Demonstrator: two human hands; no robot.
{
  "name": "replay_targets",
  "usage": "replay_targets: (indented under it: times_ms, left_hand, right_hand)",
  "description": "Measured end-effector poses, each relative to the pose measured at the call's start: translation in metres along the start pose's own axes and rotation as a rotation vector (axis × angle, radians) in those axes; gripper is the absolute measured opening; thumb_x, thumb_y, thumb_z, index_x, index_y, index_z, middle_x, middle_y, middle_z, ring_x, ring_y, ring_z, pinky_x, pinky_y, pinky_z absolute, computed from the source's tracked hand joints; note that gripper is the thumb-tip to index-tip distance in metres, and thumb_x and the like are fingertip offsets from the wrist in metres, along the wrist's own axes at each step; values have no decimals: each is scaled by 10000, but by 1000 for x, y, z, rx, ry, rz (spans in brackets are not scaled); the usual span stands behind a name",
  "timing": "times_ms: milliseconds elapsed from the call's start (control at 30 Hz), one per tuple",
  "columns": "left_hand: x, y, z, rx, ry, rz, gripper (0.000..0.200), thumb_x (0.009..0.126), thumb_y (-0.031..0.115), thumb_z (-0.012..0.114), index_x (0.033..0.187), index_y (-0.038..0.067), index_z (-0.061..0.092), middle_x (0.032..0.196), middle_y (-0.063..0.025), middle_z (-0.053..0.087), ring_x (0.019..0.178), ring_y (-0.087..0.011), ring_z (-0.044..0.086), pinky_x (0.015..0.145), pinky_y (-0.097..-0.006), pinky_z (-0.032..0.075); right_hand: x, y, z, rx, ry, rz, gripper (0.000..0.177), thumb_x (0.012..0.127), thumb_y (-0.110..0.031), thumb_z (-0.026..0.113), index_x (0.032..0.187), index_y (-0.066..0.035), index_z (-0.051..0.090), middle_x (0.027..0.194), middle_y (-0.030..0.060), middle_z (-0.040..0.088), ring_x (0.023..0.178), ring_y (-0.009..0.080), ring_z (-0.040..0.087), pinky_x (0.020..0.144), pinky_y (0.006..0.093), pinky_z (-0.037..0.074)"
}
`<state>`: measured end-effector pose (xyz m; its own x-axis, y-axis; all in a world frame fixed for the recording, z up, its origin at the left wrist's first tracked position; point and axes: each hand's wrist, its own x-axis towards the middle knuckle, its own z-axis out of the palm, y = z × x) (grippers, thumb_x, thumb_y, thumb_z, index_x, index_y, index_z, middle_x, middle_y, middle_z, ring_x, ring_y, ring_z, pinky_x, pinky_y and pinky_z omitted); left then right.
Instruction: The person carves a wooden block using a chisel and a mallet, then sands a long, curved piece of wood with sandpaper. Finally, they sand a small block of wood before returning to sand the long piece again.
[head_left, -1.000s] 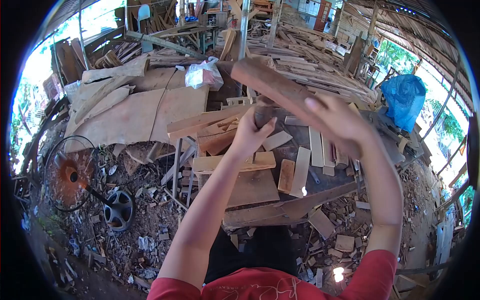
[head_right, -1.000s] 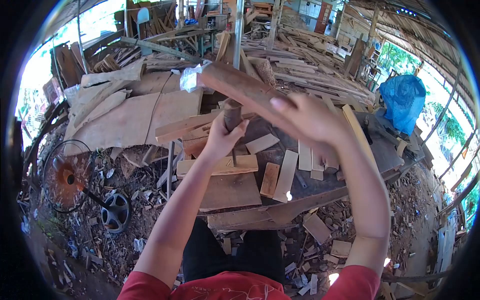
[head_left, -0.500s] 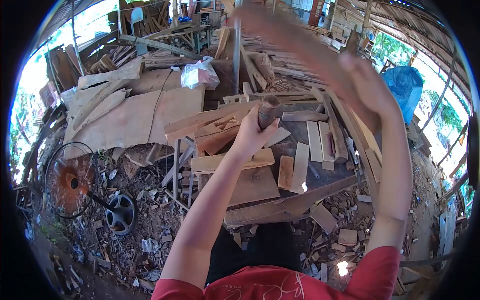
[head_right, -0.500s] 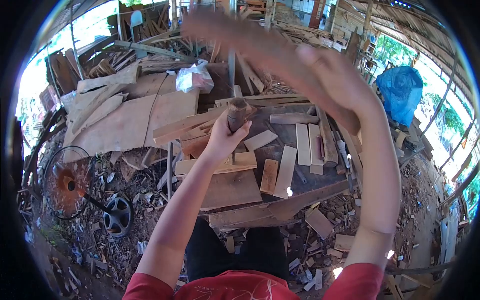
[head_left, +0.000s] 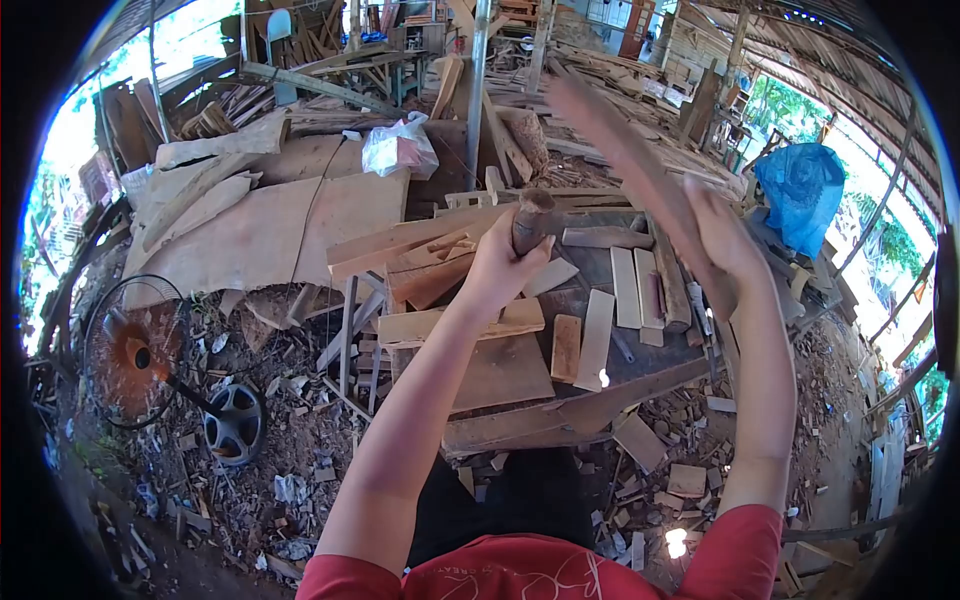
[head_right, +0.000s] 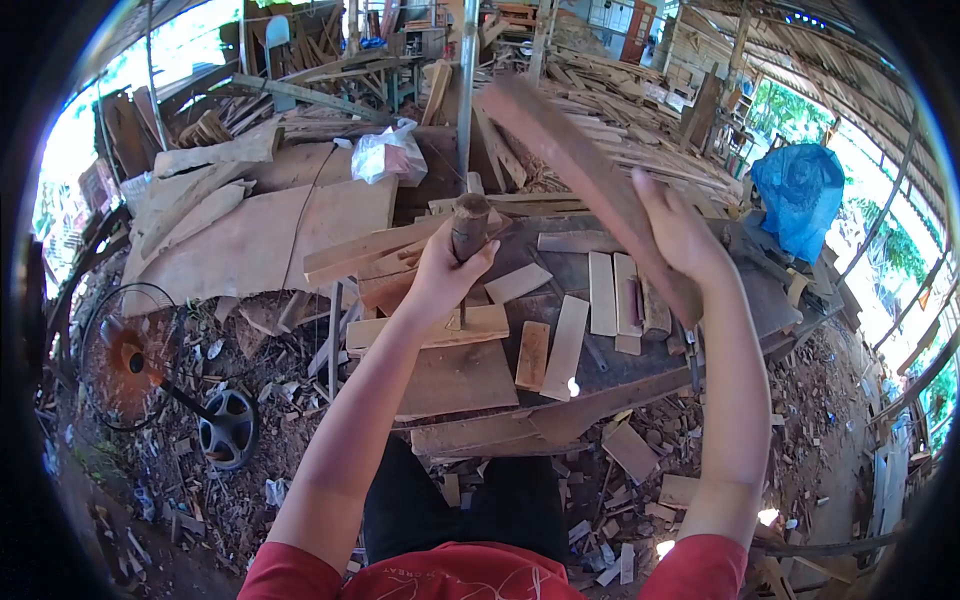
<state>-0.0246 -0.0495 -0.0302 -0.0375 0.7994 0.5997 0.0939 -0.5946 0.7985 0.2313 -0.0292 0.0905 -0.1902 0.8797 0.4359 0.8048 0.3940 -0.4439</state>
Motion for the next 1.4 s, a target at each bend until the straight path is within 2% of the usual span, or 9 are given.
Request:
replay_targets:
  times_ms: [233,700,767,933,1000,1100,1200,1333,1400]
  left_hand:
    - [-2,-2,-4,-33,13,43,134,808,53,601,857,35,477,705,32,498,662,-45,434,604,-206,383]
    - [-2,2,-4,-69,36,3,155,809,84,614,856,27,478,722,20,500,662,-51,427,615,-216,389]
    - [-2,3,-3,-1,51,-15,155,808,79,614,855,29,475,717,22,502,661,-48,433,617,-217,391]
    - [-1,-1,2,-7,15,1,184,797,65,612,935,15,500,790,-2,541,730,-54,464,674,-226,412]
    - [0,-3,4,-20,-1,25,227,788,59,613,982,10,506,827,-12,555,760,-59,474,701,-230,419]
    - [-1,-5,11,15,-58,64,373,754,51,629,1096,2,487,905,-52,574,836,-87,500,763,-244,423]
    - [-2,-8,18,131,-45,212,454,670,154,701,1033,3,474,907,-185,592,855,-384,575,721,-389,463]
    - [-17,10,-13,580,-450,-93,584,662,369,722,1072,28,486,1011,-178,578,980,-344,551,819,-415,423]
    - [-38,-26,-32,808,-371,14,621,662,421,723,1098,35,506,1010,-140,565,1023,-296,532,867,-394,404]
  right_hand:
    - [-7,104,104,-29,-425,220,729,798,-607,499,1146,33,531,1016,222,612,957,291,603,830,381,453]
    - [-16,89,164,-445,-351,270,544,828,-448,532,1150,-9,539,1067,221,578,1048,349,539,895,380,429]
    - [-7,95,175,-108,78,-88,548,824,-419,564,1186,-11,511,1187,216,510,1144,312,479,917,371,419]
    - [3,-10,135,870,-60,-187,553,812,-285,634,1255,-14,442,1359,155,359,1259,234,354,936,359,398]
    - [2,-49,125,1132,-24,-482,405,835,-214,614,1168,-9,509,1229,154,498,1133,196,481,878,291,425]
    - [3,-68,129,1309,-241,-437,204,862,-179,584,983,-15,576,972,142,623,880,152,598,762,244,451]
    - [-12,-80,133,1174,-33,-334,254,924,-210,454,742,-38,493,661,70,546,607,153,558,707,330,452]
    - [-21,-69,133,1441,27,-253,284,933,-168,418,681,-38,446,565,43,458,510,144,480,604,317,431]
    - [-25,-60,131,1513,78,-228,295,923,-196,413,676,-42,458,545,50,464,498,157,482,565,316,418]
